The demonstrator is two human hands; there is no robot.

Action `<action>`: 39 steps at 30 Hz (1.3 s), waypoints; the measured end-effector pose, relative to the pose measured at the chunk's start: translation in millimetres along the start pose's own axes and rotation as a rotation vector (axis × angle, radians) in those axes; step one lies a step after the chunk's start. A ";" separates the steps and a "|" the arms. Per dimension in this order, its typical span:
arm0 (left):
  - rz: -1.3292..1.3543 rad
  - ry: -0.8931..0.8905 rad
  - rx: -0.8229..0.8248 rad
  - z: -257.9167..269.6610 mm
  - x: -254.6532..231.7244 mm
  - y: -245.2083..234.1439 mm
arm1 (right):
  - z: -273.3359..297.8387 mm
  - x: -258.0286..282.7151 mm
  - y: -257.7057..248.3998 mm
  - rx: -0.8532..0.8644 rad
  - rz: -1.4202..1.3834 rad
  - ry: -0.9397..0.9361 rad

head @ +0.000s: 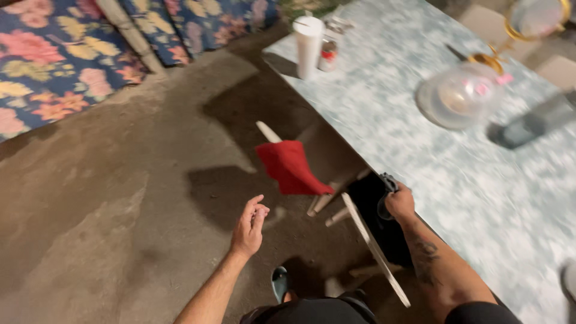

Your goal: The person wipes a knife with a red cloth and places it in a utensil holder, carries a water bottle and glass to the sink and pours water, scoops milk powder from a container into a cup with a spoon, closes the container, sets the blender jar onto the blender base, and wipes the table with a sponge.

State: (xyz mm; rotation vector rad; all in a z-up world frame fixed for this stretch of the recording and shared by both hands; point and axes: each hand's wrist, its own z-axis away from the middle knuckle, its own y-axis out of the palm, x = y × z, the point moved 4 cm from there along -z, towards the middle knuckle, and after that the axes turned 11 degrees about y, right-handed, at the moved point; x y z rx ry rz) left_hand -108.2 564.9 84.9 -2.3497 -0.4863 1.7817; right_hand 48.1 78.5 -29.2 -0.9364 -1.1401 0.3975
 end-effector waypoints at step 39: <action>0.046 -0.305 -0.829 -250.3 309.8 -564.6 | 134.4 975.5 608.2 1.284 -0.527 -0.806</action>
